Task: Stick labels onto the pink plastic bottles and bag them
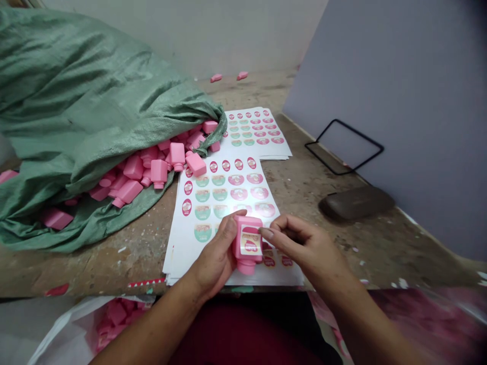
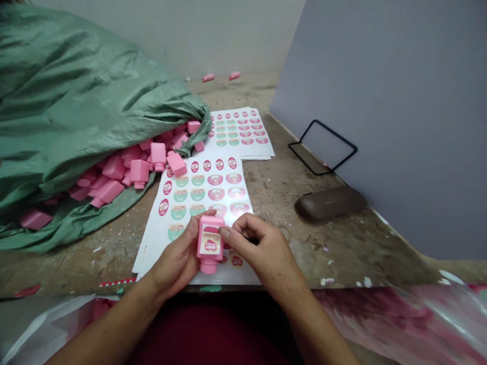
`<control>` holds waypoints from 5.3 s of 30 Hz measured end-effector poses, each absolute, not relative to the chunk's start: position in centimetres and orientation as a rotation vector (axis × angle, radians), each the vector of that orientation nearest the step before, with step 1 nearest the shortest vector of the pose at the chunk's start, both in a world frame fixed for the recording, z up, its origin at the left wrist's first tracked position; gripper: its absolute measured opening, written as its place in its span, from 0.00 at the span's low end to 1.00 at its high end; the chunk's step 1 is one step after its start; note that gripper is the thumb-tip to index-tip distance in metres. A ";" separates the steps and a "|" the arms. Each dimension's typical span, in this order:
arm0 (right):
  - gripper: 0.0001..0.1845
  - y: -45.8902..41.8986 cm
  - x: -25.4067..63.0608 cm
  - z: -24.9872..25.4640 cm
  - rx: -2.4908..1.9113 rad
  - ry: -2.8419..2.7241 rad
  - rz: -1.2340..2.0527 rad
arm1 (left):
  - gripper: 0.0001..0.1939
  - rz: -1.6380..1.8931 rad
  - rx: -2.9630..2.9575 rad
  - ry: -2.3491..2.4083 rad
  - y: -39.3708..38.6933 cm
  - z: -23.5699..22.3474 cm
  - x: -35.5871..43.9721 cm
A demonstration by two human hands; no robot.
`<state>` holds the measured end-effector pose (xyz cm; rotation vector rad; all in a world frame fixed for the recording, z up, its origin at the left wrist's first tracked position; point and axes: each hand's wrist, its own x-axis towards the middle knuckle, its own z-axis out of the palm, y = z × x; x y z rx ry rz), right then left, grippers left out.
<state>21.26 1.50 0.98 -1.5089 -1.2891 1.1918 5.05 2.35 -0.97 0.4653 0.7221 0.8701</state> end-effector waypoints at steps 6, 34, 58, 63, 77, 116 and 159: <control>0.22 1.5 21.3 0.9 -1.515 -1.293 1.196 | 0.25 0.855 0.478 0.734 2.4 -1.1 5.0; 0.19 1.6 21.1 0.6 -1.487 -1.270 1.213 | 0.24 0.865 0.472 0.752 2.3 -1.1 4.8; 0.16 0.8 21.9 -0.1 -1.534 -1.208 0.985 | 0.29 0.817 0.536 0.761 2.5 -0.9 4.7; 0.13 0.5 21.0 -0.2 -1.450 -1.118 1.234 | 0.31 0.845 0.529 0.759 2.4 -0.8 4.8; 0.16 0.6 20.4 -1.0 -1.380 -1.081 1.304 | 0.19 0.890 0.432 0.709 2.3 -0.8 4.9; 0.18 0.6 19.2 -1.8 -1.394 -0.987 1.260 | 0.25 0.903 0.510 0.768 1.9 -1.0 5.1; 0.12 -0.3 20.6 -1.9 -1.512 -1.175 0.842 | 0.23 0.774 0.593 0.876 0.7 -0.3 -0.4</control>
